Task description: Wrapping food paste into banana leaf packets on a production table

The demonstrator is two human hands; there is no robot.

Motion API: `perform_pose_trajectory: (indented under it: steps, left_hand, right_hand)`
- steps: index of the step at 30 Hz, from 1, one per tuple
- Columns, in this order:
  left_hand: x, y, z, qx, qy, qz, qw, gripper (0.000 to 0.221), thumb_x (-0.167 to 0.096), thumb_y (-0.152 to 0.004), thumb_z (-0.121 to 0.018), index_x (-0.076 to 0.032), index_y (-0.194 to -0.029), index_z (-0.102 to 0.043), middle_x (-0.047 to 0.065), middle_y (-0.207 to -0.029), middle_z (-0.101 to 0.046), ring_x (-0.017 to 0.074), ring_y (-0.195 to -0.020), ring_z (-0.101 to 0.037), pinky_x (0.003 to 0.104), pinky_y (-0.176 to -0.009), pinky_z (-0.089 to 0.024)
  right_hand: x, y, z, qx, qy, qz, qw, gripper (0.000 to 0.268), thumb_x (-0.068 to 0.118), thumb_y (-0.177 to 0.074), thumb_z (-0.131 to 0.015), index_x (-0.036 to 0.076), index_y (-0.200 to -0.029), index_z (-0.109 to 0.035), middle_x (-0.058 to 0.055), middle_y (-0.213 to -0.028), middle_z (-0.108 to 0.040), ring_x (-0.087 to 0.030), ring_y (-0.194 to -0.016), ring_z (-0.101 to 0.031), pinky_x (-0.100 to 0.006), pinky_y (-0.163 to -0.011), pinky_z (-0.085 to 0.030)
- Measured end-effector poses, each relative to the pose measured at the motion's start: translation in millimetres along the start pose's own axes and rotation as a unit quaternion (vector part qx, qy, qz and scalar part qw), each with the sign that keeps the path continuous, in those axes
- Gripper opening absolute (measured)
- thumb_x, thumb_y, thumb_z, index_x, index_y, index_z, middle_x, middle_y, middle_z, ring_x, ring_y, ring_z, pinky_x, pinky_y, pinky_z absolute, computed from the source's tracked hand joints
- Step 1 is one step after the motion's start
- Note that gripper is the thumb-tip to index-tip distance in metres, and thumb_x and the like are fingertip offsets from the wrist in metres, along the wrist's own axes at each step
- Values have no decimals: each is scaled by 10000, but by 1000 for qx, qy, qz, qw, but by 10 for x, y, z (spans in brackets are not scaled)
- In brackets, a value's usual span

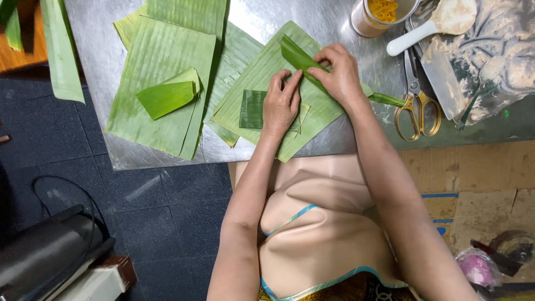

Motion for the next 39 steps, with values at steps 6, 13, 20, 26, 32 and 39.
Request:
perform_pose_trajectory:
  steps: [6,13,20,26,32,39]
  left_hand:
    - [101,-25,114,-55,118,50,990,294,-53,-1061,-515,-70,-1343,-599,134,-1201,-582,277,-1135,-647,370,-988,-551]
    - [319,62,179,-131,216,131,959,295,-102,-1100,-445,-105,-1355,-593,77,-1221,-614,163,-983,-724,284,-873,-571]
    - [435,76,247,-194,289,178,920,293,-59,-1072,-461,-93,-1324,-607,83,-1159,-627,167,-1052,-706,304,-968,-604]
    - [427,56,550,-168,329,190,910,416,113,-983,-445,-64,-1319,-615,100,-1208,-620,197,-1095,-693,298,-1038,-586]
    - [268,497,914,71,-17,83,994,234,-164,-1001,-641,-165,-1227,-702,43,-1337,-635,366,-1290,-506,522,-1045,-392]
    - [181,936,703,32,-77,58,995,246,-204,-1024,-680,-141,-1262,-687,156,-1495,-491,450,-1393,-419,621,-1085,-440]
  right_hand:
    - [38,-42,8,-18,79,-45,996,544,200,-838,-893,41,-1295,-645,-110,-1092,-604,-237,-905,-599,-373,-812,-505]
    - [125,44,-102,9,143,-99,985,337,279,-840,-893,167,-1044,-649,-108,-1122,-537,-359,-1122,-484,-453,-931,-400]
    - [166,161,-176,-9,101,-25,994,340,95,-829,-883,120,-995,-587,-17,-838,-597,-176,-754,-545,-348,-648,-434]
    - [-114,165,-74,-26,-49,-91,994,396,70,-810,-869,86,-1127,-633,-33,-947,-725,-134,-833,-695,-294,-727,-553]
    - [381,410,41,3,-295,-132,946,359,-14,-876,-773,59,-1179,-594,-111,-1161,-743,-160,-1018,-735,-282,-875,-643]
    - [1003,546,-327,75,-285,-69,953,425,-33,-868,-808,36,-1222,-584,-87,-1130,-704,-151,-972,-689,-233,-820,-596]
Point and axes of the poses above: each hand's wrist, its own y-axis away from the middle knuckle, its own z-axis out of the back of the hand, x = y × z, the point moved 7 cm from there along -y, towards the middle knuckle
